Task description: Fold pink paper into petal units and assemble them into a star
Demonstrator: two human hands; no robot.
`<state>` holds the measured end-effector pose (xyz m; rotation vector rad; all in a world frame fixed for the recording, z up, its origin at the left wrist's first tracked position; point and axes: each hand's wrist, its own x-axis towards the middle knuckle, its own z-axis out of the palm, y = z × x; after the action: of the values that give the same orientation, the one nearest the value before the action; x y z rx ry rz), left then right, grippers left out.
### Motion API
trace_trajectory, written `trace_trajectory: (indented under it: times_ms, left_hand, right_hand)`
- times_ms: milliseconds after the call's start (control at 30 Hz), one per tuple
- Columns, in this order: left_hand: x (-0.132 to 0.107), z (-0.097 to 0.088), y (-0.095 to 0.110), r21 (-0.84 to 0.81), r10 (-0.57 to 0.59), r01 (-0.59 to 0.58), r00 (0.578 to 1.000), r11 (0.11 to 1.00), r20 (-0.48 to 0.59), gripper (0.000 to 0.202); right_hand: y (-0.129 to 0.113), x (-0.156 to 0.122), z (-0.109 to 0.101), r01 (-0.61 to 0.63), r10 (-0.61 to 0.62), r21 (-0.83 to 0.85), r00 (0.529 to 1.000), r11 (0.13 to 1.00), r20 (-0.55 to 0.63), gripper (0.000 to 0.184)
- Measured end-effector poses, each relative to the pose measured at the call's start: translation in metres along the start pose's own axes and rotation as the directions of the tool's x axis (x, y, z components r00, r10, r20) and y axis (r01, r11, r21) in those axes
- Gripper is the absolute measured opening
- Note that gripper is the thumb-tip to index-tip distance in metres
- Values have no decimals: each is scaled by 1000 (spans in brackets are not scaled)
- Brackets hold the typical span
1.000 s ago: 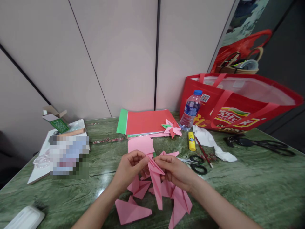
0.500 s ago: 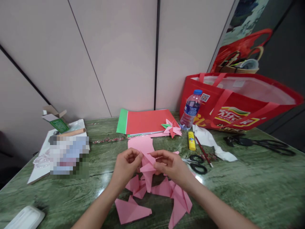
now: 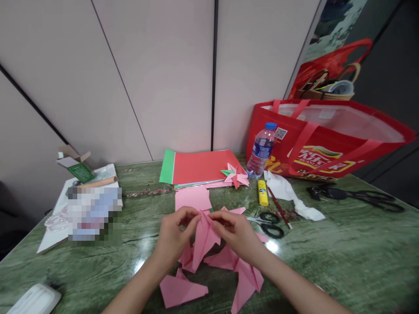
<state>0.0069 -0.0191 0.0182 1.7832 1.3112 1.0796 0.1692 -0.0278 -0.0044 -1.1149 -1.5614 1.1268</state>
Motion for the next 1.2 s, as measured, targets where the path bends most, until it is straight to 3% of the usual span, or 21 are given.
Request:
trace_trajectory:
  times_ms: [200, 400, 667, 867, 1200]
  left_hand:
    - [4, -3, -4, -151, -46, 43, 999, 988, -16, 6]
    - [5, -3, -2, -94, -19, 21, 999, 995, 26, 6]
    - [0, -2, -3, 139, 160, -178, 979, 974, 129, 16]
    - [-4, 4, 0, 161, 74, -98, 986, 982, 151, 20]
    - [-4, 7, 3, 122, -32, 18, 993, 992, 113, 17]
  right_hand:
    - [0, 3, -6, -146, 126, 245, 987, 958, 96, 20]
    - [1, 0, -6, -236, 163, 419, 966, 877, 203, 27]
    - [-1, 2, -6, -148, 106, 297, 983, 943, 152, 24]
    - [0, 2, 0, -88, 69, 192, 992, 978, 102, 19]
    - [2, 1, -1, -88, 60, 206, 988, 975, 140, 15]
